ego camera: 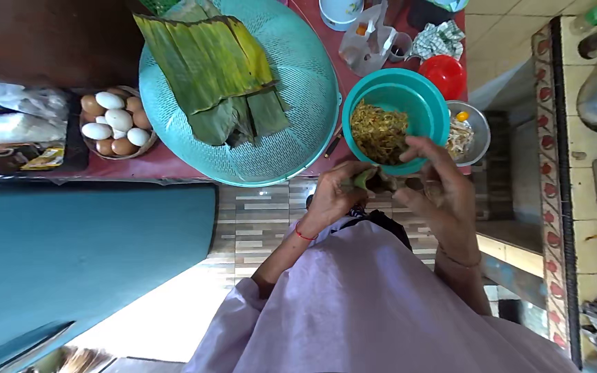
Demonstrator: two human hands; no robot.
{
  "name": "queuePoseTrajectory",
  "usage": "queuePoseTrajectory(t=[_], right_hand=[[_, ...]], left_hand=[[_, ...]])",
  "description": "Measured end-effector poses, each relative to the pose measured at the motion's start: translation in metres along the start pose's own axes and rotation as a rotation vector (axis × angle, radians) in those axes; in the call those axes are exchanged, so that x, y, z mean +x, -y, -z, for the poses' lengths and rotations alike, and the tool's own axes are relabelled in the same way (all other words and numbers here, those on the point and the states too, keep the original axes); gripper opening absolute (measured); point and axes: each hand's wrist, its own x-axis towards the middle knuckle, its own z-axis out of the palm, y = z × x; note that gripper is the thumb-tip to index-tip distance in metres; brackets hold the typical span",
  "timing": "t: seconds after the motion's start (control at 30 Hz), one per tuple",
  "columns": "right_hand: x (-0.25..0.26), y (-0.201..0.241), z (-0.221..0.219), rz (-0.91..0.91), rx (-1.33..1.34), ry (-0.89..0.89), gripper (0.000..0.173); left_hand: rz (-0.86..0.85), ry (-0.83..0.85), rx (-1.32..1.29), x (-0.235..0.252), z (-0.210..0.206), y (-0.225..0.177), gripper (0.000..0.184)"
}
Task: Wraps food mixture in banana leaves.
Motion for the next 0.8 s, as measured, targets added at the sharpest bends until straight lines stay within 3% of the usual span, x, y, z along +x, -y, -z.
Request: queuePoseTrajectory(t=[0.07, 0.27, 0.4, 0.6, 0.73, 0.8], right_hand=[[-0.004, -0.003, -0.002, -0.032, 0.017, 0.007, 0.071], [-0.007, -0.016, -0.027, 0.111, 0.084, -0.165, 0.027], [-0.005, -0.018, -0.032, 0.182, 0.058, -0.258, 0.016], [-0.001, -0.018, -0.035, 0.06, 0.08, -0.297, 0.007], [0.002, -0.023, -0.037, -0.028, 0.129, -0.279, 0.017], [0.003, -0.024, -0.035, -0.085, 0.157, -0.238, 0.013]], left_hand=[[-0.018, -0.038, -0.036, 0.002, 0.0, -0.006, 0.038], [-0.098, -0.068, 0.062, 0.005, -0.008, -0.024, 0.035], [-0.102, -0.062, 0.067, 0.004, -0.011, -0.026, 0.036], [0.05, -0.024, -0.03, 0.003, -0.007, -0.033, 0.027], [0.141, -0.038, -0.072, 0.005, -0.003, -0.038, 0.017], [0.189, -0.051, -0.091, 0.006, -0.001, -0.039, 0.012]])
